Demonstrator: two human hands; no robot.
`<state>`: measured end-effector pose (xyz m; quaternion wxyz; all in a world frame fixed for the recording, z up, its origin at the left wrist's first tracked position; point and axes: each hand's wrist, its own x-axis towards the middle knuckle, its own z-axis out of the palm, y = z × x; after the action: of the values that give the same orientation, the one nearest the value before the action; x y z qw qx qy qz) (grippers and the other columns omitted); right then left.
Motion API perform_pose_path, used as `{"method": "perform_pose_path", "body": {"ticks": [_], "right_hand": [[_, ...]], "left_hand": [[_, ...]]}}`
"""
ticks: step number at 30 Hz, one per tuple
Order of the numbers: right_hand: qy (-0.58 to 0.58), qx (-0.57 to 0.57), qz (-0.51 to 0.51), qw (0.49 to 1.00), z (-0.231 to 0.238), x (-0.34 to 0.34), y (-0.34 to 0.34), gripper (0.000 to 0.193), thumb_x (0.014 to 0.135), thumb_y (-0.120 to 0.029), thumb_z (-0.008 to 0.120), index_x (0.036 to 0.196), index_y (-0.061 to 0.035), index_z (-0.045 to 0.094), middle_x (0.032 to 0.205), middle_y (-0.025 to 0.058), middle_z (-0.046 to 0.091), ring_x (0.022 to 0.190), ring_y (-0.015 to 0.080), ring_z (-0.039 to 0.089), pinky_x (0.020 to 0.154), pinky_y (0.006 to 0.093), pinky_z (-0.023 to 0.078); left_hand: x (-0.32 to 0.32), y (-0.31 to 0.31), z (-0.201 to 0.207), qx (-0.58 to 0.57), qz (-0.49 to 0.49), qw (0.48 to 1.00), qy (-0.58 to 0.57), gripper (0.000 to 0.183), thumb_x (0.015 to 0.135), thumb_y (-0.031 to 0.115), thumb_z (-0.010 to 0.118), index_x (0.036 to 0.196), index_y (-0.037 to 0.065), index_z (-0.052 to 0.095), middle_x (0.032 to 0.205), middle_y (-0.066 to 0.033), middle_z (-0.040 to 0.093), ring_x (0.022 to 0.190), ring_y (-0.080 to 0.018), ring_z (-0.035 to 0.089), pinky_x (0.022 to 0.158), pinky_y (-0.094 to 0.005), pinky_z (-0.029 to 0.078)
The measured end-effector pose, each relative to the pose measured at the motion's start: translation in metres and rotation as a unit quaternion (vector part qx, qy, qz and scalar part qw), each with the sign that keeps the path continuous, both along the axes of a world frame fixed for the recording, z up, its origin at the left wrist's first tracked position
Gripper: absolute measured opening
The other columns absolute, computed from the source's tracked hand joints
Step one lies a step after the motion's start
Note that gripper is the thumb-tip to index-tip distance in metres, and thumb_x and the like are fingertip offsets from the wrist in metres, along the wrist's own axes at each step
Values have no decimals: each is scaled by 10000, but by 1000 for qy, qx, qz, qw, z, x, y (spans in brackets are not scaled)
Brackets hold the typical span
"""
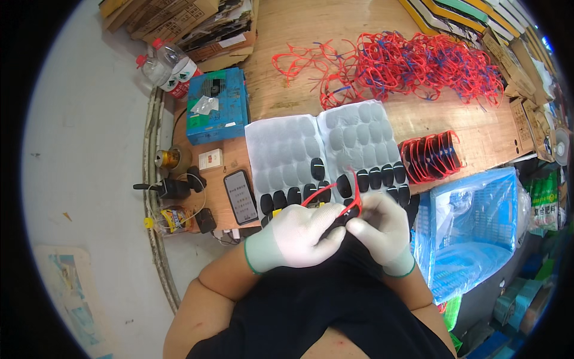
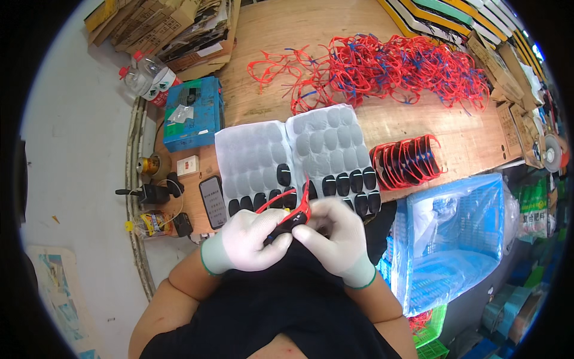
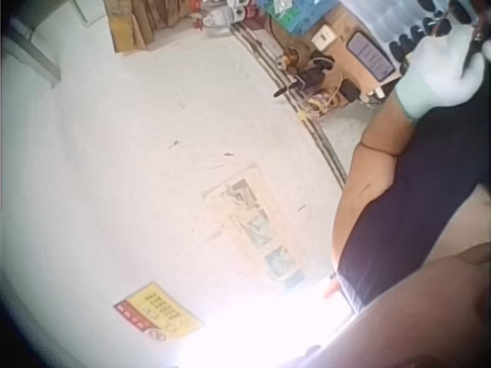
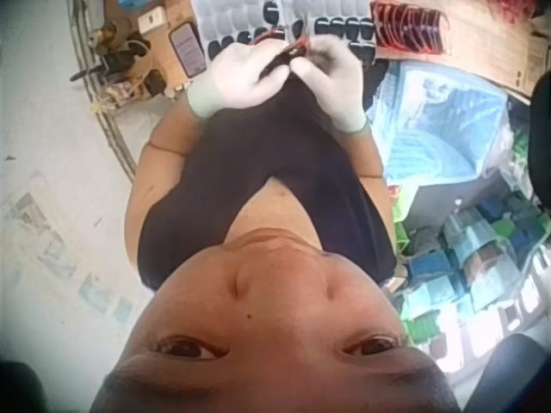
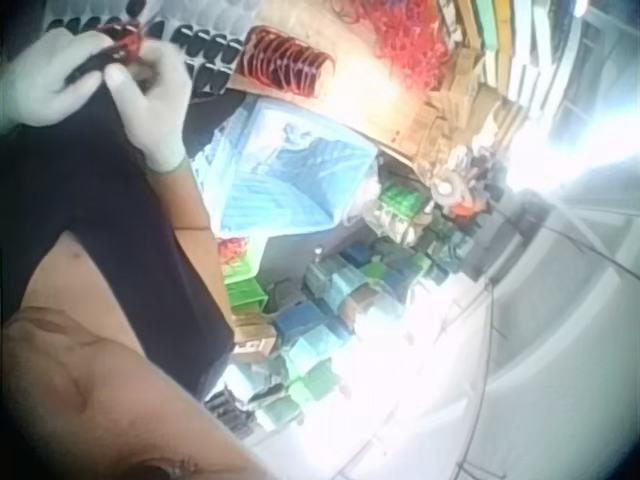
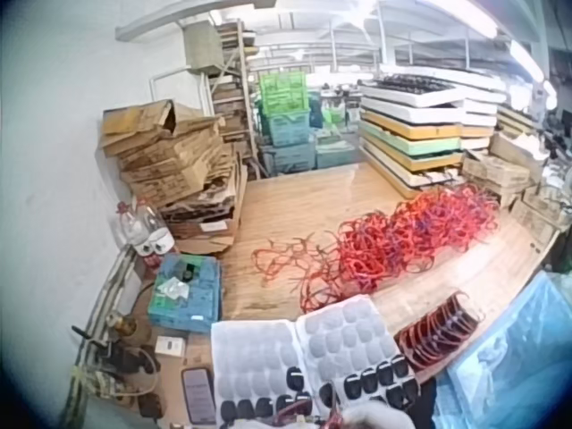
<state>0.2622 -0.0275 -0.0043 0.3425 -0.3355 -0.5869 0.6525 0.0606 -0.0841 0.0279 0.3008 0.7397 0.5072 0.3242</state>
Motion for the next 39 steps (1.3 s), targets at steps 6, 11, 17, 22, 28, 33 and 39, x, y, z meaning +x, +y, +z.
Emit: {"method": "perform_pose_path", "body": {"ticks": [6, 11, 17, 22, 28, 33, 39], "right_hand": [[-14, 199, 150, 968, 10, 17, 19, 129, 785, -74, 734, 849, -27, 632, 800, 109, 620, 794, 313, 613, 978, 456, 461], [-23, 213, 103, 971, 10, 17, 14, 61, 819, -51, 677, 848, -16, 636, 742, 112, 609, 727, 316, 608, 958, 449, 481], [-55, 43, 19, 997, 26, 5, -3, 377, 877, 28, 547, 1252, 52, 581, 959, 175, 722, 1005, 230, 709, 933, 317, 520], [98, 10, 16, 995, -2, 4, -10, 659, 836, 126, 462, 1464, 32, 284, 1234, 198, 657, 1056, 266, 701, 914, 373, 543], [-60, 66, 72, 993, -3, 2, 0, 428, 854, 80, 510, 1272, 7, 458, 1038, 128, 693, 928, 200, 699, 847, 334, 542], [-15, 67, 72, 995, 5, -13, -1, 314, 868, -3, 636, 1171, 21, 555, 928, 148, 676, 825, 141, 676, 782, 278, 527], [-102, 18, 124, 987, 3, -1, -2, 149, 919, -65, 629, 1048, 6, 655, 882, 83, 691, 754, 120, 648, 720, 263, 520]], "left_hand": [[-22, 32, -42, -167, -27, 962, -215, 133, 872, 153, 656, 867, 22, 679, 807, -129, 681, 677, -213, 674, 652, -321, 536], [-30, 69, -117, -121, 233, 911, 318, 475, 848, 468, 676, 1037, 33, 650, 1084, -187, 633, 1039, -339, 635, 889, -457, 525], [-23, 72, -122, -140, 268, 899, 317, 416, 846, 415, 675, 1014, 35, 643, 1058, -182, 646, 1017, -346, 641, 871, -472, 527], [-28, 62, -85, -209, 281, 937, 16, 199, 884, 181, 670, 994, 27, 610, 969, -112, 657, 831, -211, 655, 771, -353, 534], [-10, 11, -53, -336, 44, 770, -540, 283, 938, 159, 703, 1099, 49, 498, 934, -63, 624, 702, -117, 625, 627, -275, 534], [-13, 11, -50, -323, 77, 813, -479, 169, 957, 150, 677, 1015, 50, 553, 881, -70, 656, 718, -106, 609, 645, -243, 481], [-6, 7, -52, -365, 74, 666, -647, 212, 953, 180, 653, 1078, 13, 615, 887, -75, 641, 712, -131, 572, 641, -284, 477]]}}
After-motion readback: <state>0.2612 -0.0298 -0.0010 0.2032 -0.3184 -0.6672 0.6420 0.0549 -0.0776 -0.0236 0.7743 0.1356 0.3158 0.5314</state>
